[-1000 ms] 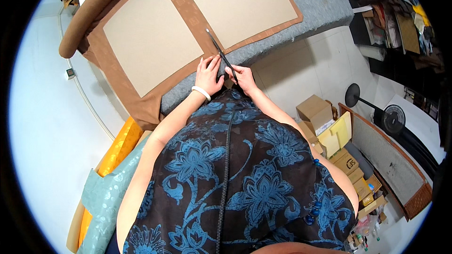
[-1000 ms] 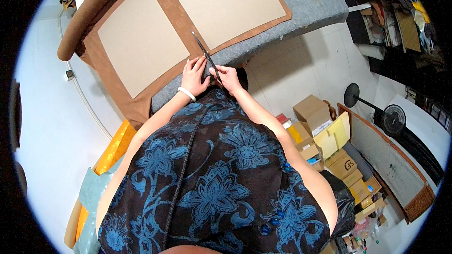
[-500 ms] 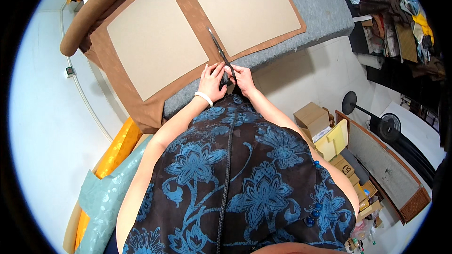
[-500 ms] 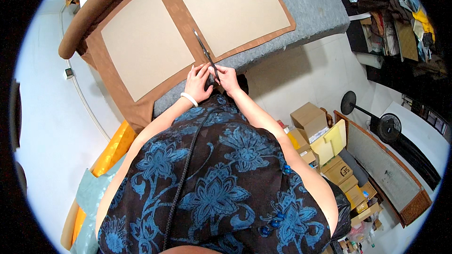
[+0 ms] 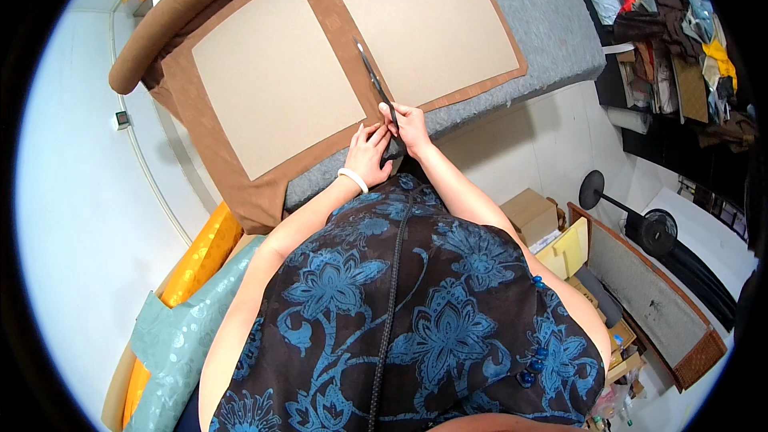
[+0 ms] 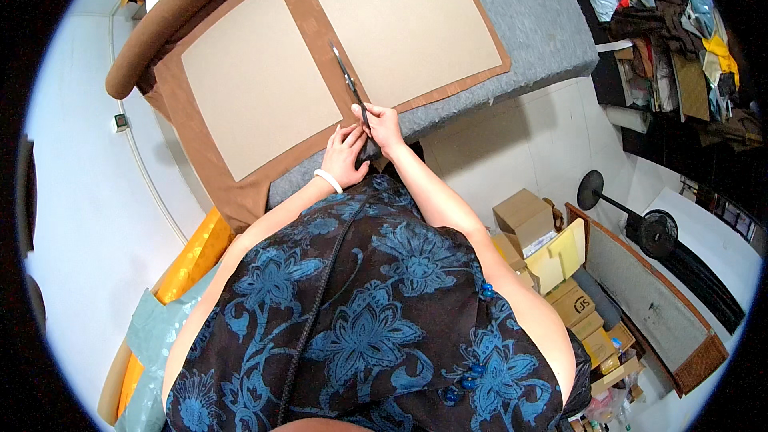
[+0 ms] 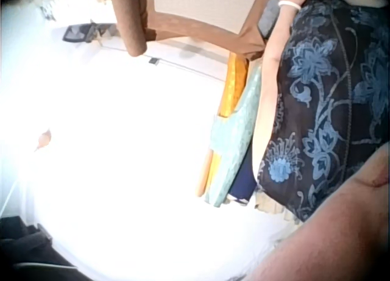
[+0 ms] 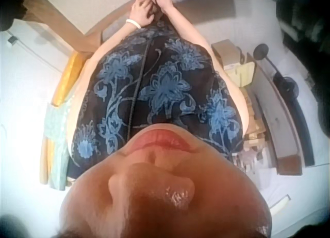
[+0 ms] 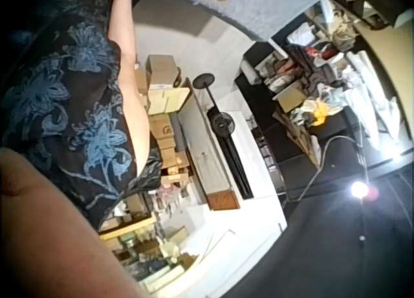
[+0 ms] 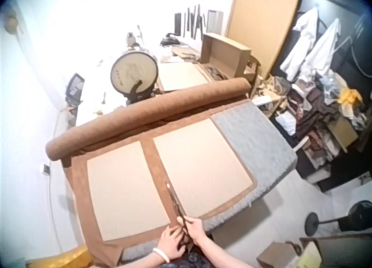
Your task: The person uses scissors to cut a large piece of brown fabric laid out on a gray workbench. They trim the fabric along the edges of a rectangular cardboard template and then cut out a circular shape using a separate cardboard template. The person removes the cut pieces and adjusts the fabric roll during the process.
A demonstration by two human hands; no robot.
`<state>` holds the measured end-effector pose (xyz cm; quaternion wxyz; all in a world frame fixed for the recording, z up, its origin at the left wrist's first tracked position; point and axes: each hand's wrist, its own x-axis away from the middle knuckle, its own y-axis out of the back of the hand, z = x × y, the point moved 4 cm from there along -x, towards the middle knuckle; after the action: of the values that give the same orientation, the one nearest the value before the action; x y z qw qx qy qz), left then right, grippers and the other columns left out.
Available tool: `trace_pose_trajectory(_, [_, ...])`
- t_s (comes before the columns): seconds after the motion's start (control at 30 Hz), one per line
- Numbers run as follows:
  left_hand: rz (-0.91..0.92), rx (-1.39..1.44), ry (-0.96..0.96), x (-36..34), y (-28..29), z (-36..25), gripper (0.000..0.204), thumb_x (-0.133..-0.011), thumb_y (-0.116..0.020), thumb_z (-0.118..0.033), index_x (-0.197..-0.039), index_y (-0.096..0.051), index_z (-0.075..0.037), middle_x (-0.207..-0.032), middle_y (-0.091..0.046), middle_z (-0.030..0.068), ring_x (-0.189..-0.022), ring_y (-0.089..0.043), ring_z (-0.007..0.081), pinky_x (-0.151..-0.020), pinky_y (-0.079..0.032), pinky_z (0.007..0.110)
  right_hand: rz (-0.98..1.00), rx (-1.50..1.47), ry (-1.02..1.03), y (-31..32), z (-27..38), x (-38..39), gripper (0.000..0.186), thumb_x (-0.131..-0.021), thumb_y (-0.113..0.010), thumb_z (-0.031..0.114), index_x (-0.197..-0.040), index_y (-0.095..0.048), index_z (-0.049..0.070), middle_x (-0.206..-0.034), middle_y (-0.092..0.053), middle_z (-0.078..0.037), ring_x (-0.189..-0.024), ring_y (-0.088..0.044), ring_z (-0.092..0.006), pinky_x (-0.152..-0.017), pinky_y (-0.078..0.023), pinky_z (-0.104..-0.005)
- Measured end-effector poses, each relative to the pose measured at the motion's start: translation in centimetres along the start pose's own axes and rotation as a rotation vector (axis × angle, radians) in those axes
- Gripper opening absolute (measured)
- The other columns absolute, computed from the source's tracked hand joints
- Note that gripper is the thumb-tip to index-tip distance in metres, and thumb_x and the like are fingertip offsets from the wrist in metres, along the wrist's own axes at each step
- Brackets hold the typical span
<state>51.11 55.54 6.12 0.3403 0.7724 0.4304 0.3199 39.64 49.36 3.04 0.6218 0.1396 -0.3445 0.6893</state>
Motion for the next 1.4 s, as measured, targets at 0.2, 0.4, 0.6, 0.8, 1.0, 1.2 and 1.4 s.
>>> trace_pose_trajectory(0.2, [-0.013, 0.034, -0.022, 0.1, 0.3, -0.1, 0.072, -0.069, -0.067, -0.024, -0.135, -0.047, 0.000, -0.140, -0.045, 0.0126, -0.129, -0.039, 0.0334, -0.115, -0.023, 0.053, -0.004, 0.033, -0.003, -1.0, 1.1, -2.3, 0.025, -0.090, -0.069, 0.028, -0.079, -0.067, 0.006, -0.059, -0.050, 0.006, -0.049, -0.040, -0.0024, -0.046, -0.029, -0.0200])
trace_pose_trajectory(0.4, [-0.017, 0.050, -0.019, 0.3, 0.3, -0.4, 0.074, -0.070, -0.067, -0.024, -0.137, -0.045, -0.002, -0.143, -0.042, 0.0106, -0.130, -0.037, 0.0326, -0.115, -0.023, 0.052, -0.005, 0.050, 0.011, -2.1, 2.6, -4.3, 0.027, -0.089, -0.071, 0.030, -0.075, -0.066, 0.007, -0.059, -0.050, 0.006, -0.049, -0.041, -0.0029, -0.046, -0.029, -0.0205])
trace_pose_trajectory(0.6, [0.013, 0.039, -0.007, 0.5, 0.7, -0.7, 0.075, -0.071, -0.067, -0.023, -0.139, -0.043, -0.003, -0.145, -0.040, 0.0091, -0.132, -0.036, 0.0308, -0.116, -0.023, 0.050, -0.013, 0.081, 0.026, -3.6, 4.6, -6.4, 0.029, -0.088, -0.071, 0.031, -0.073, -0.064, 0.008, -0.059, -0.049, 0.006, -0.049, -0.041, -0.0030, -0.045, -0.029, -0.0207])
trace_pose_trajectory(0.8, [0.006, 0.074, 0.030, 0.4, 0.8, -1.0, 0.074, -0.071, -0.066, -0.021, -0.139, -0.043, -0.004, -0.145, -0.041, 0.0084, -0.133, -0.036, 0.0296, -0.117, -0.022, 0.048, 0.004, 0.079, 0.028, -5.0, 6.5, -9.2, 0.030, -0.088, -0.072, 0.032, -0.071, -0.062, 0.009, -0.060, -0.048, 0.007, -0.049, -0.041, -0.0030, -0.045, -0.028, -0.0206])
trace_pose_trajectory(1.0, [0.028, 0.089, 0.053, 0.4, 1.1, -0.9, 0.076, -0.071, -0.066, -0.021, -0.141, -0.041, -0.005, -0.145, -0.040, 0.0067, -0.133, -0.035, 0.0291, -0.117, -0.022, 0.048, 0.016, 0.071, 0.035, -6.7, 7.8, -12.5, 0.028, -0.086, -0.074, 0.033, -0.078, -0.068, 0.007, -0.059, -0.049, 0.006, -0.049, -0.041, -0.0027, -0.045, -0.028, -0.0210])
trace_pose_trajectory(1.2, [0.042, 0.101, 0.053, 0.3, 1.2, -1.1, 0.075, -0.072, -0.067, -0.021, -0.140, -0.042, -0.005, -0.147, -0.039, 0.0068, -0.133, -0.036, 0.0305, -0.116, -0.024, 0.051, 0.007, 0.079, 0.035, -8.6, 9.7, -15.4, 0.033, -0.085, -0.074, 0.036, -0.072, -0.063, 0.008, -0.059, -0.050, 0.005, -0.049, -0.042, -0.0043, -0.046, -0.030, -0.0220])
trace_pose_trajectory(1.4, [0.034, 0.124, 0.062, 0.3, 1.3, -1.1, 0.076, -0.071, -0.067, -0.021, -0.141, -0.042, -0.005, -0.147, -0.039, 0.0070, -0.133, -0.035, 0.0306, -0.116, -0.024, 0.050, -0.001, 0.068, 0.038, -10.2, 11.0, -17.3, 0.039, -0.085, -0.074, 0.037, -0.063, -0.057, 0.009, -0.060, -0.051, 0.003, -0.050, -0.043, -0.0055, -0.047, -0.032, -0.0227])
